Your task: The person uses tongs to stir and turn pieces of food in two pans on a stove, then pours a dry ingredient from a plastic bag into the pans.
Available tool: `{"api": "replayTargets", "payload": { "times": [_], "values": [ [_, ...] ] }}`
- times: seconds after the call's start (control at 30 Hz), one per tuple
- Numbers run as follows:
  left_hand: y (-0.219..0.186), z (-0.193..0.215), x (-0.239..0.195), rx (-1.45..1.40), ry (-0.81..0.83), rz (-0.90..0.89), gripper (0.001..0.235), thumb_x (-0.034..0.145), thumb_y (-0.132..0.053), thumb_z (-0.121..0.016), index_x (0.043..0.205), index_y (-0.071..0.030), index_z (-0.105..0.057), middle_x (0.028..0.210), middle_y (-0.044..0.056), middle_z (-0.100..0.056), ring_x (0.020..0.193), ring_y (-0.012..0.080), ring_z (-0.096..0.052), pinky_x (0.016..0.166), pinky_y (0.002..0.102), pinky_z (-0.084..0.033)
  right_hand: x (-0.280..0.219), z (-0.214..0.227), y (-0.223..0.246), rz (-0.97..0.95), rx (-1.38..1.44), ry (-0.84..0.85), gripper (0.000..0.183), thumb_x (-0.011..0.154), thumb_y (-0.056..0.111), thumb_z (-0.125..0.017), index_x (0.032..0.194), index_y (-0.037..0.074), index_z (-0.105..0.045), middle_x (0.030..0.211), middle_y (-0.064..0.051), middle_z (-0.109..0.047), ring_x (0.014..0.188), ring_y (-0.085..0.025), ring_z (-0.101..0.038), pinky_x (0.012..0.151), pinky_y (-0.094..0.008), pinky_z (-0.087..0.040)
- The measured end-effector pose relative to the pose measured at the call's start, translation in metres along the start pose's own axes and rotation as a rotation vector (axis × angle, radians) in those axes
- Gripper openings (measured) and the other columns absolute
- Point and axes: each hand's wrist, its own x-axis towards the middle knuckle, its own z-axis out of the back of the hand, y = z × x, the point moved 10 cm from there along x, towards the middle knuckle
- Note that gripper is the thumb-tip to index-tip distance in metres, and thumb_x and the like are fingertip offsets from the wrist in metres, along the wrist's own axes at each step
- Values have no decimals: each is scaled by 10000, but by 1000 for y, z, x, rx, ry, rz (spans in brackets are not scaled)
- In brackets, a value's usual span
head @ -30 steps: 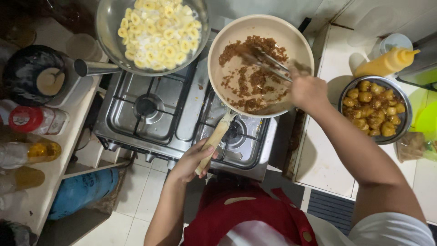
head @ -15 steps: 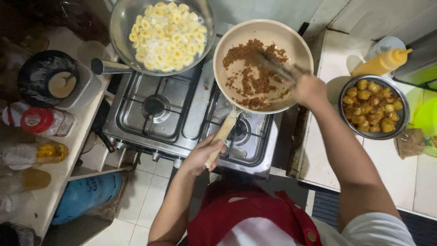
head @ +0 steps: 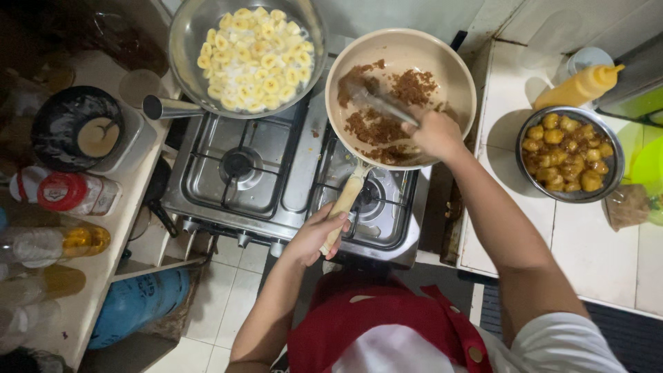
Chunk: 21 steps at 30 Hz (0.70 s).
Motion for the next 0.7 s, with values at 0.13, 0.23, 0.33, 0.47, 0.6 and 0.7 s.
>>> {"api": "replayTargets", "payload": {
  "times": [0.13, 0.23, 0.33, 0.47, 0.6, 0.7],
  "values": [
    [-2, -2, -1, 11, 6, -13, 376, 1005, -268, -601, 1316, -67, -538, 865, 27, -603, 449, 107, -505, 330, 259, -369, -24, 6, -26, -34, -306, 120, 518, 1054, 577, -512, 1528, 369, -492, 734, -109, -635, 609, -209, -590, 631, -366, -524],
    [-5, 0, -3, 19, -2, -14, 379, 1008, -270, -601, 1324, -68, -547, 858, 33, -598, 443, 107, -498, 328, 255, -356, -61, 61, -37, 22, -305, -153, 444, 950, 455, -603, 1383, 367, -654, 930, -52, -727, 772, -234, -700, 625, -392, -548],
    [-6, 0, -3, 20, -5, -8, 374, 1011, -264, -599, 1316, -54, -546, 868, 39, -603, 445, 111, -497, 331, 259, -356, -88, 72, -48, -113, -472, -112, 503, 1029, 456, -558, 1515, 327, -530, 902, -134, -754, 778, -285, -724, 664, -420, -557],
    [-8, -1, -2, 5, 2, -11, 370, 1003, -252, -595, 1303, -42, -540, 873, 42, -611, 441, 117, -501, 325, 264, -355, -119, 40, -10, 174, -405, -273, 444, 902, 346, -627, 1343, 298, -655, 1015, -123, -722, 764, -279, -735, 602, -437, -591],
    [-6, 2, -1, 4, -16, -6, 380, 996, -256, -592, 1318, -61, -541, 866, 40, -608, 434, 111, -493, 319, 260, -350, -103, 21, -20, 110, -439, -267, 410, 960, 364, -592, 1356, 266, -631, 937, -170, -678, 686, -312, -722, 541, -448, -577],
    [-3, 5, -2, 0, -21, -6, 380, 1011, -254, -596, 1311, -27, -536, 876, 47, -609, 441, 112, -495, 325, 261, -355, -86, 47, -51, -43, -511, -366, 462, 1049, 360, -552, 1458, 147, -579, 917, -174, -712, 722, -326, -733, 572, -449, -578]
  ]
}}
